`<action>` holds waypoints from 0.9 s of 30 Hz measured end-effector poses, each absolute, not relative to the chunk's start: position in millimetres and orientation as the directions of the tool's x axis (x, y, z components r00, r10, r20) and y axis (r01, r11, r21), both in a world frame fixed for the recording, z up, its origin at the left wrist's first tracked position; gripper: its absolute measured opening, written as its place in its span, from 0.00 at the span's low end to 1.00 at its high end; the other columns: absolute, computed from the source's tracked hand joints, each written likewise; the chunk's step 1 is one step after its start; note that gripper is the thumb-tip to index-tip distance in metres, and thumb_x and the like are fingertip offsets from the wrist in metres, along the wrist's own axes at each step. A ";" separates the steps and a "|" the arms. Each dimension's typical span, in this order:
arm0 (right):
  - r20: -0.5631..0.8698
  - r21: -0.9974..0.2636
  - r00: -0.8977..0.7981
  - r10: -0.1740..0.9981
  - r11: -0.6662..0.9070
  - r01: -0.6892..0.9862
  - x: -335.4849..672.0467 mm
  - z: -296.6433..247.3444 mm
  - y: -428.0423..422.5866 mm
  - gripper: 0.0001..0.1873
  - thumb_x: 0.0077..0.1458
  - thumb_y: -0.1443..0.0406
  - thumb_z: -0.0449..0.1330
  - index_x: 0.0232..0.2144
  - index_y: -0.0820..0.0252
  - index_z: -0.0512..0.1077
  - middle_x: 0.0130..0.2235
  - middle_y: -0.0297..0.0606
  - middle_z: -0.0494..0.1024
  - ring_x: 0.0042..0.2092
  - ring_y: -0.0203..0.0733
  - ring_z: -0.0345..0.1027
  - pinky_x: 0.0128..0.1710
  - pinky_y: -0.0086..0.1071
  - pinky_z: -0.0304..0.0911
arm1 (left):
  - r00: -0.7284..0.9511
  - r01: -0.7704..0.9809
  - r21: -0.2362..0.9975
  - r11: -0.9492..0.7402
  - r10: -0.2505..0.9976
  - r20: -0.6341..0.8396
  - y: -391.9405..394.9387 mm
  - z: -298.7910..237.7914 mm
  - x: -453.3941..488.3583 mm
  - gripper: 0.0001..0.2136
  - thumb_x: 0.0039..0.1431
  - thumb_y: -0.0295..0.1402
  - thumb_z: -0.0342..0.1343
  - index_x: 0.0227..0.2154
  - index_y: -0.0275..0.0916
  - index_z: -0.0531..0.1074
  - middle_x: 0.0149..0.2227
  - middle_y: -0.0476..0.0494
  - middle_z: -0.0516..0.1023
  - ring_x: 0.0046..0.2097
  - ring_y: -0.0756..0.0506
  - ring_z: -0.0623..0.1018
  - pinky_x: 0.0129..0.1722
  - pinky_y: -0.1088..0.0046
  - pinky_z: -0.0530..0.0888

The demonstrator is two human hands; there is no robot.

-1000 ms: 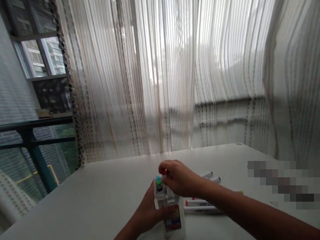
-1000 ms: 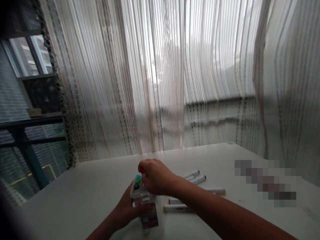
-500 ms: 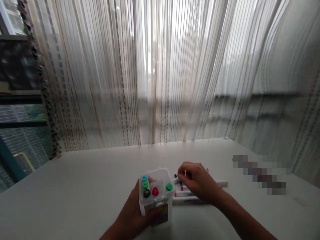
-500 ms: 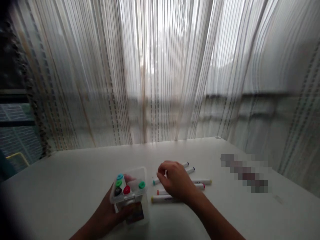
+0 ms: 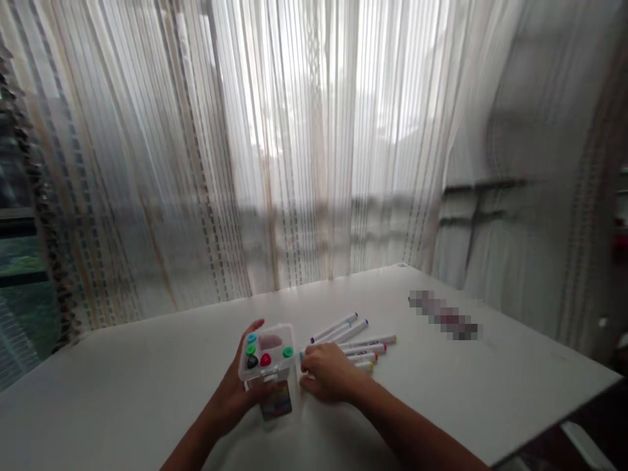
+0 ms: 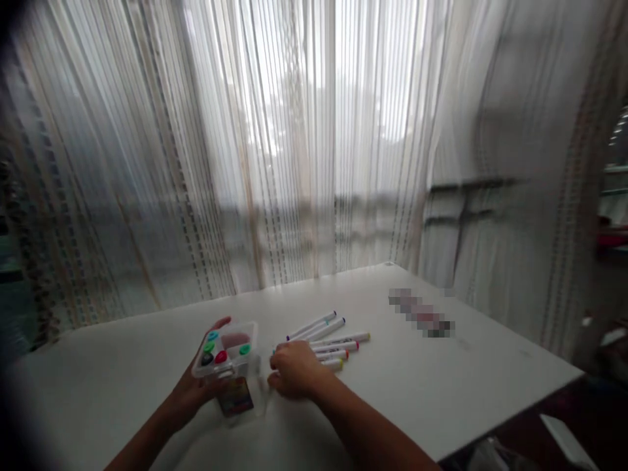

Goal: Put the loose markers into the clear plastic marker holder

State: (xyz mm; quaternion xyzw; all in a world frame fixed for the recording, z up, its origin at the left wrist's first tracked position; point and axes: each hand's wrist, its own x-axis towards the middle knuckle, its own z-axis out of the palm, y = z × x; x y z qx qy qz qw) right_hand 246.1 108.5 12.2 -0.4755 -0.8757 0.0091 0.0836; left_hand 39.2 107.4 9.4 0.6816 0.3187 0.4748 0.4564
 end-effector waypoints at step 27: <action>0.146 -0.079 -0.446 0.883 0.459 0.885 228.7 4.0 120.1 0.12 0.52 0.65 0.53 0.31 0.65 0.75 0.37 0.47 0.77 0.37 0.48 0.72 0.34 0.33 0.64 | 0.255 0.443 0.751 -0.489 0.872 0.417 125.5 -6.6 7.0 0.22 0.43 0.48 0.62 0.40 0.39 0.73 0.41 0.41 0.79 0.44 0.35 0.77 0.46 0.57 0.73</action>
